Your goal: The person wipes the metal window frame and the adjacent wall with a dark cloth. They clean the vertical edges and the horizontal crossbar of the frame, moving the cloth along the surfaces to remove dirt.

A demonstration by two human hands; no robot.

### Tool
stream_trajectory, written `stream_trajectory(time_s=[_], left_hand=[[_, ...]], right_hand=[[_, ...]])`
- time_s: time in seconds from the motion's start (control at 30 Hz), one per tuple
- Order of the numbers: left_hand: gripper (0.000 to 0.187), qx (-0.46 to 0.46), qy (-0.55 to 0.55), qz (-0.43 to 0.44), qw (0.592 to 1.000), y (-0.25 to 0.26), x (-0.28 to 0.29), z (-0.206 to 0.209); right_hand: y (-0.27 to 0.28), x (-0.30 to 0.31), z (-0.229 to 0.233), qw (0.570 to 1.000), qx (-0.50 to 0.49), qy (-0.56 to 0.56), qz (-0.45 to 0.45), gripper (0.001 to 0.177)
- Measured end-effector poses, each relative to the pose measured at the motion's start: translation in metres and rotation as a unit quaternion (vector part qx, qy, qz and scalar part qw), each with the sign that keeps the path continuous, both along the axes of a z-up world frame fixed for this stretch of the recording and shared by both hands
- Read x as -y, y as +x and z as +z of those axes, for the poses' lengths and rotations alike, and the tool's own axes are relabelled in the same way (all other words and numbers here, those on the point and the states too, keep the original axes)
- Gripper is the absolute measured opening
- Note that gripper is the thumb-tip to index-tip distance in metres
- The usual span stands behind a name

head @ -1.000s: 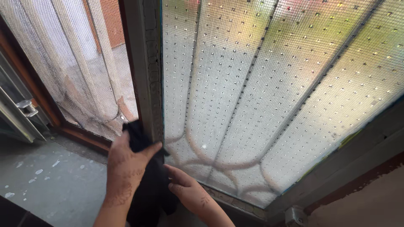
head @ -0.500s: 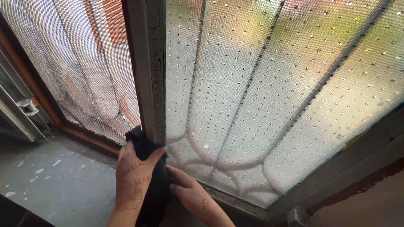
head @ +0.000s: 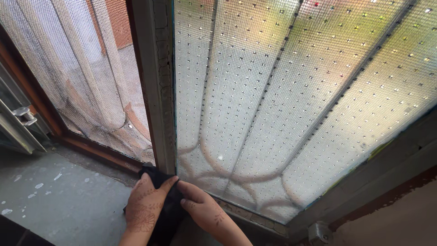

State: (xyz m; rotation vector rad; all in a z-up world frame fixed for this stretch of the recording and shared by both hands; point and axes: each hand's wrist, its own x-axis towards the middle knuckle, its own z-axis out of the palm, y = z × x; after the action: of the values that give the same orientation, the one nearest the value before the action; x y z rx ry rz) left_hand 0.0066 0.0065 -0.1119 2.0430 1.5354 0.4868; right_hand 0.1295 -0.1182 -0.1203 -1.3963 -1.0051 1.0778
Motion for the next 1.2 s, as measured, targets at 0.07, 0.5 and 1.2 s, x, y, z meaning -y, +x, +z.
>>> stream_trajectory(time_s=[0.07,0.5,1.2], left_hand=[[0.083,-0.020,0.016,0.000,1.000,0.001,0.005,-0.002],[0.062,-0.094,-0.091,-0.010,0.991,-0.006,0.014,0.026],[0.050,0.125,-0.178,-0.136,0.967,-0.045,0.019,0.091]], right_hand=[[-0.001,0.000,0.001,1.000,0.007,-0.011,-0.005,0.054],[-0.003,0.007,0.022,0.999,-0.023,0.020,0.027,0.056],[0.000,0.008,0.020,0.999,-0.036,0.002,-0.007,0.056]])
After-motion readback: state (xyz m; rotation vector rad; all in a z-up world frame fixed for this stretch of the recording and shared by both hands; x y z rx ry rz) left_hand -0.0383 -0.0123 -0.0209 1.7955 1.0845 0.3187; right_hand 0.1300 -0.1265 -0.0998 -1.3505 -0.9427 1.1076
